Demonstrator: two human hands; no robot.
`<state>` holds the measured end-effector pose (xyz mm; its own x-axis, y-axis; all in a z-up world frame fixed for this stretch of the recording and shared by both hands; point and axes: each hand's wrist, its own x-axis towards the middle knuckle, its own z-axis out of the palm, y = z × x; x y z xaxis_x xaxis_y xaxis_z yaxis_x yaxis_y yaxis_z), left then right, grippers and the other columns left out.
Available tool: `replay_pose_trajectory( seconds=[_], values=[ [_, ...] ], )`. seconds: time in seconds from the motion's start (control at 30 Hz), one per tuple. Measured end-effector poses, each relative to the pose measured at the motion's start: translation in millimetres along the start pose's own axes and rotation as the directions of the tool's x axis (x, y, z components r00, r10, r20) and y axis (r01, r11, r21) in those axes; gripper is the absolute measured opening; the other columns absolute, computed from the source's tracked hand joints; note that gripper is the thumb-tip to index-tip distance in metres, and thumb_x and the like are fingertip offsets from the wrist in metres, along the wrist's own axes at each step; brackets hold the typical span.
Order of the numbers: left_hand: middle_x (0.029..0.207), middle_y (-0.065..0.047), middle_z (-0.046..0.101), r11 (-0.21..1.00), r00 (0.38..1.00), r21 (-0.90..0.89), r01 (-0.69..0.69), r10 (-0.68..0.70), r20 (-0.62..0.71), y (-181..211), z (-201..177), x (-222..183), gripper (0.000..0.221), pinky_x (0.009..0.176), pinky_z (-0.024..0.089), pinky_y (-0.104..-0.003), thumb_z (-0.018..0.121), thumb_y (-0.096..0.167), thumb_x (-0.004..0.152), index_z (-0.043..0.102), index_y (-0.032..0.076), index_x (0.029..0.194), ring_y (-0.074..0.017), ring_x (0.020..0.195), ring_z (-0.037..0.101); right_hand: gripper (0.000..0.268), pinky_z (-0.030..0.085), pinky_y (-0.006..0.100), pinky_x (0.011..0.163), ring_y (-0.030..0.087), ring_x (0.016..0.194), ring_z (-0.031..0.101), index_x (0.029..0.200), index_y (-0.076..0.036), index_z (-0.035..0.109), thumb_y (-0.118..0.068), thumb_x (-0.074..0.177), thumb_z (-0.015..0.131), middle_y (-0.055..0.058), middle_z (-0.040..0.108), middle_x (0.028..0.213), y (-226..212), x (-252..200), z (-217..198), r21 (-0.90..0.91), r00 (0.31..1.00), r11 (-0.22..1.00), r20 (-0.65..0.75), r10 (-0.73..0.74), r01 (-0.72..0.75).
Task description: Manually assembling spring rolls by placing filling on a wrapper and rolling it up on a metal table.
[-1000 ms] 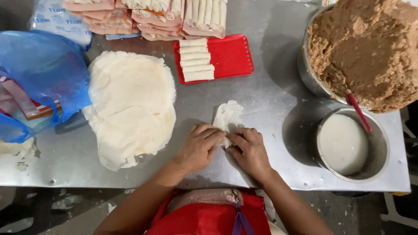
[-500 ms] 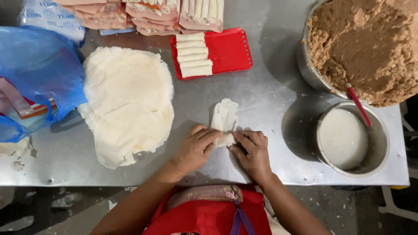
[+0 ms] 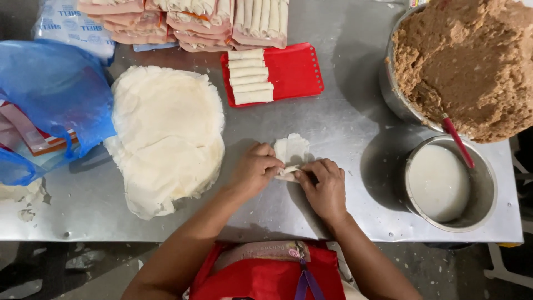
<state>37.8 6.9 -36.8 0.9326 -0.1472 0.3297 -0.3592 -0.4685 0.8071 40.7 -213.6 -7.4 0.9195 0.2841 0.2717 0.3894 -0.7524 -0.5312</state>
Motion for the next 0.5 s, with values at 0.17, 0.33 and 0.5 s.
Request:
replay_pose_trajectory(
  seconds=[0.17,0.33,0.5],
  values=[
    [0.09,-0.006,0.065,0.978,0.998,0.206,0.024,-0.036,0.059,20,-3,2,0.01,0.079,0.053,-0.038,0.073,0.007,0.089,0.077,0.011,0.098,-0.0261,0.088,0.064,0.013,0.049,0.038,0.076,0.025,0.084,0.069,0.094,-0.017,0.072,-0.02,0.086,0.081,0.0,0.066,0.082,5,1,12,0.073,1.0,0.997,-0.008,-0.006,0.006],
    [0.091,-0.003,0.061,0.849,0.963,0.464,-0.252,0.268,0.032,32,13,-21,0.012,0.083,0.049,-0.034,0.062,0.011,0.1,0.072,0.012,0.104,-0.0215,0.094,0.062,0.008,0.055,0.037,0.08,0.029,0.088,0.069,0.099,-0.017,0.074,-0.014,0.092,0.074,0.002,0.066,0.087,1,-4,11,0.054,0.999,0.998,-0.027,-0.032,0.034],
    [0.094,-0.006,0.055,0.836,0.947,0.46,-0.298,0.32,0.033,18,20,-19,0.015,0.087,0.05,-0.038,0.056,0.016,0.104,0.067,0.007,0.105,-0.0261,0.095,0.057,0.035,0.051,0.037,0.09,0.026,0.098,0.065,0.111,-0.016,0.077,-0.028,0.079,0.087,0.003,0.063,0.098,0,-3,12,0.001,0.978,0.979,-0.023,-0.205,0.206]
  ],
)
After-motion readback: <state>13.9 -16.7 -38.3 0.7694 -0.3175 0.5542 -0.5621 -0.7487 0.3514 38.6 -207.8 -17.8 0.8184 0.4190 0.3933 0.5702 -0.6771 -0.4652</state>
